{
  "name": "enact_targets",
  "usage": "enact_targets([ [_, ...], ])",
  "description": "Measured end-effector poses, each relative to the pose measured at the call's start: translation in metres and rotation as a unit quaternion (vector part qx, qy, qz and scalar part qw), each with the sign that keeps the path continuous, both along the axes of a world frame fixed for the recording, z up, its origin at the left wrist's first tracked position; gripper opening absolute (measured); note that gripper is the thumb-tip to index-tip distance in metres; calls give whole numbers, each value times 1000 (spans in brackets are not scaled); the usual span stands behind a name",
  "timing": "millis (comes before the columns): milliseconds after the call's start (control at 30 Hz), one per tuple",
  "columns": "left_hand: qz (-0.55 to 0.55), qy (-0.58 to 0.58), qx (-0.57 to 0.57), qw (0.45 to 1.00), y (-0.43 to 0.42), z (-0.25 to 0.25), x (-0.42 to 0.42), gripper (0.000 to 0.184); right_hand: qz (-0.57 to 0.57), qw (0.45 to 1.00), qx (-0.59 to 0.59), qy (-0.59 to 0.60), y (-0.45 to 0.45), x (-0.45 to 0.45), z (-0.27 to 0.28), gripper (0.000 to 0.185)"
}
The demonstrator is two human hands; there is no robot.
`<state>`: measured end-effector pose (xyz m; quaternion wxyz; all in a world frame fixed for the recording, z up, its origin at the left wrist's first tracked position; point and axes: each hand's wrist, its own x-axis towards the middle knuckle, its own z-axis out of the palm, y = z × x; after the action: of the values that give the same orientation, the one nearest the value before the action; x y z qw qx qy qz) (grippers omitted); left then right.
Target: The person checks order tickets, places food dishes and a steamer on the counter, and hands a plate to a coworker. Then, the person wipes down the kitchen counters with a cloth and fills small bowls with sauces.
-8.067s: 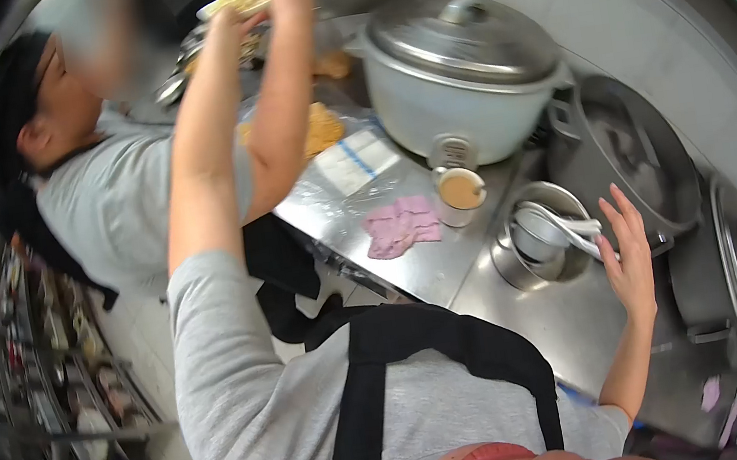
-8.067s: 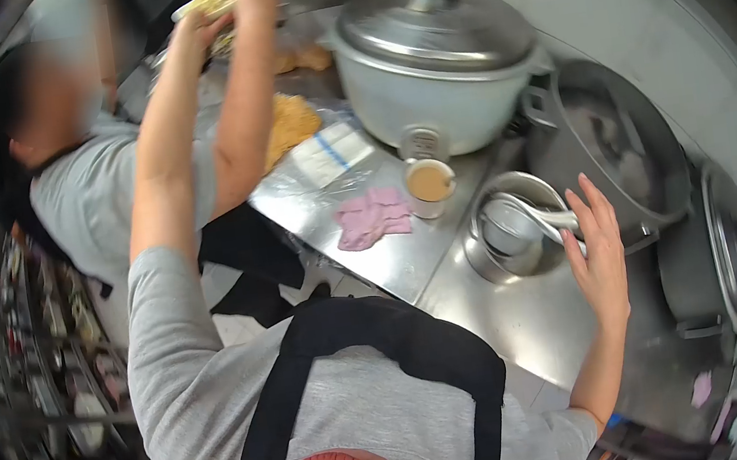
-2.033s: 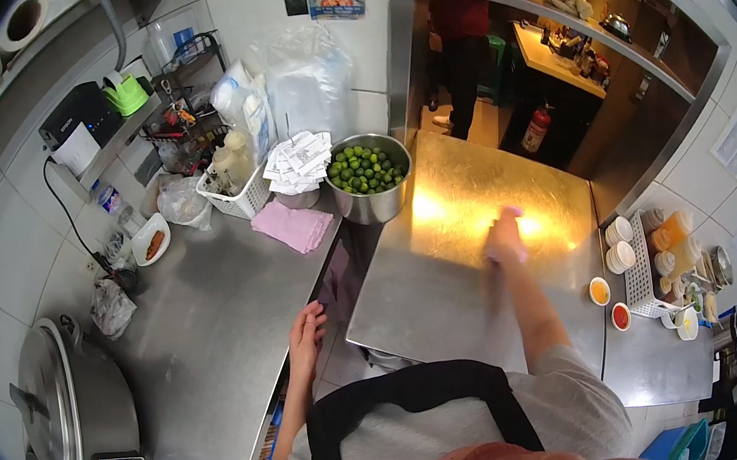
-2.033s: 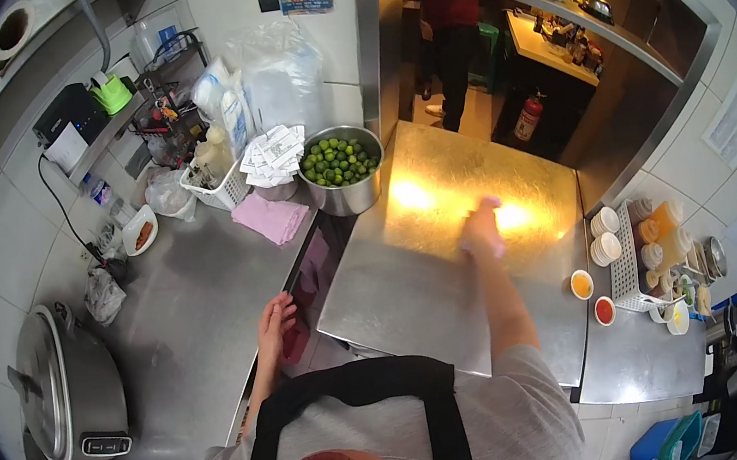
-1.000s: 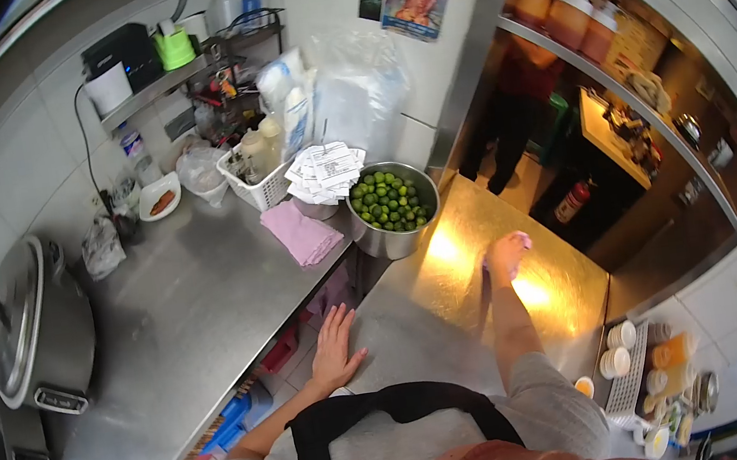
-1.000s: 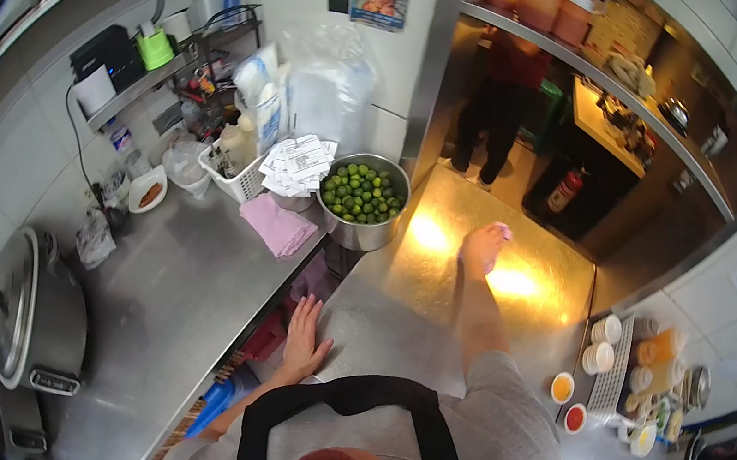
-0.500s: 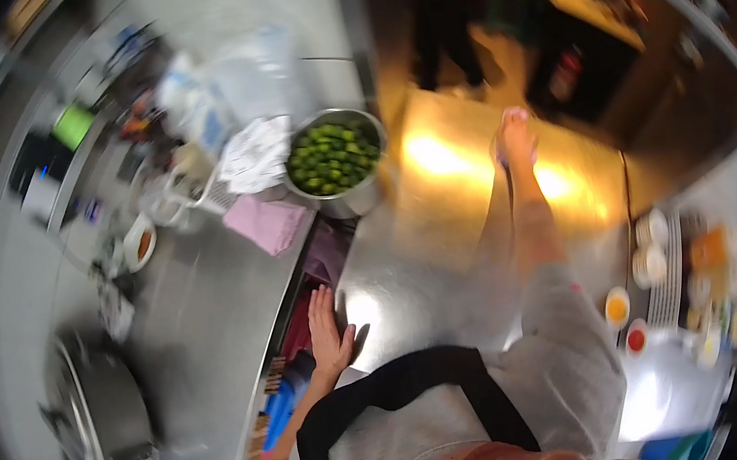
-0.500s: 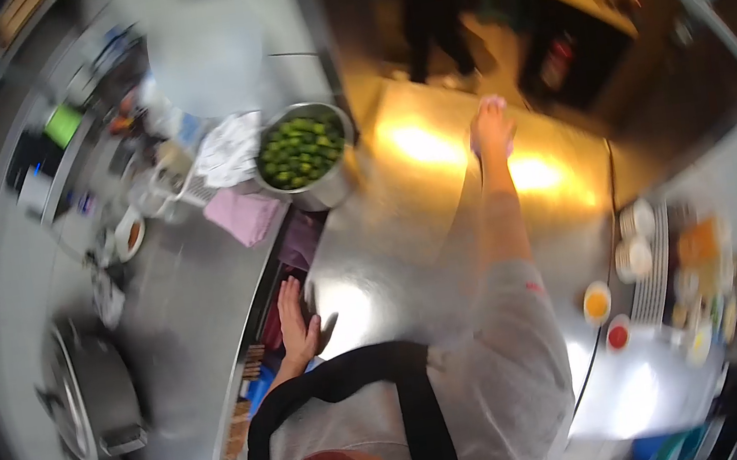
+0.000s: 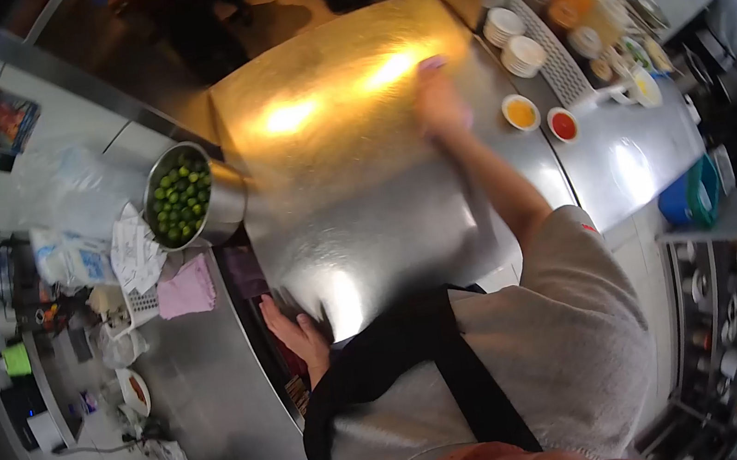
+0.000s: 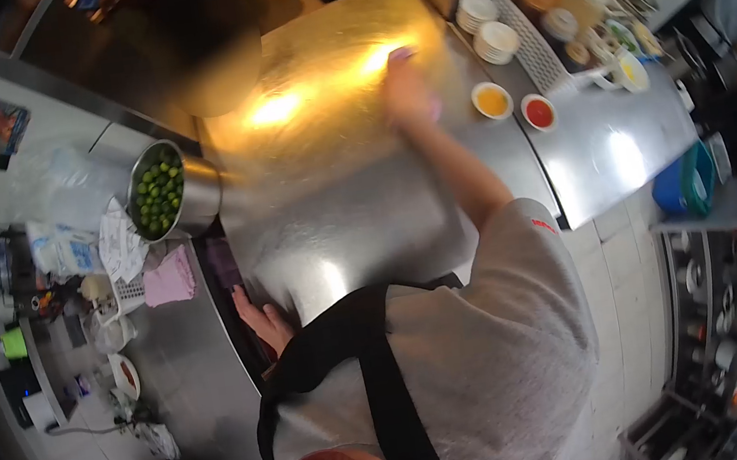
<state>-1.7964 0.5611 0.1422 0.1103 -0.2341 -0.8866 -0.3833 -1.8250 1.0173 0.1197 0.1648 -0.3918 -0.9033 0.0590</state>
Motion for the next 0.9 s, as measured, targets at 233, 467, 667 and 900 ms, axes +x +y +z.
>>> enact_targets([
  [233,-19,25,1,1000,-4,-4,-3,50,189,979,8,74,-114,176,21,39],
  [467,-18,33,-20,999,-4,-6,-2,47,-79,995,14,67,10,340,26,39],
  [667,-3,38,-61,997,-2,-6,-2,48,-52,995,49,65,60,361,32,40],
  [900,-1,43,-84,996,-3,-7,-2,56,-12,995,50,-89,137,388,17,46],
])
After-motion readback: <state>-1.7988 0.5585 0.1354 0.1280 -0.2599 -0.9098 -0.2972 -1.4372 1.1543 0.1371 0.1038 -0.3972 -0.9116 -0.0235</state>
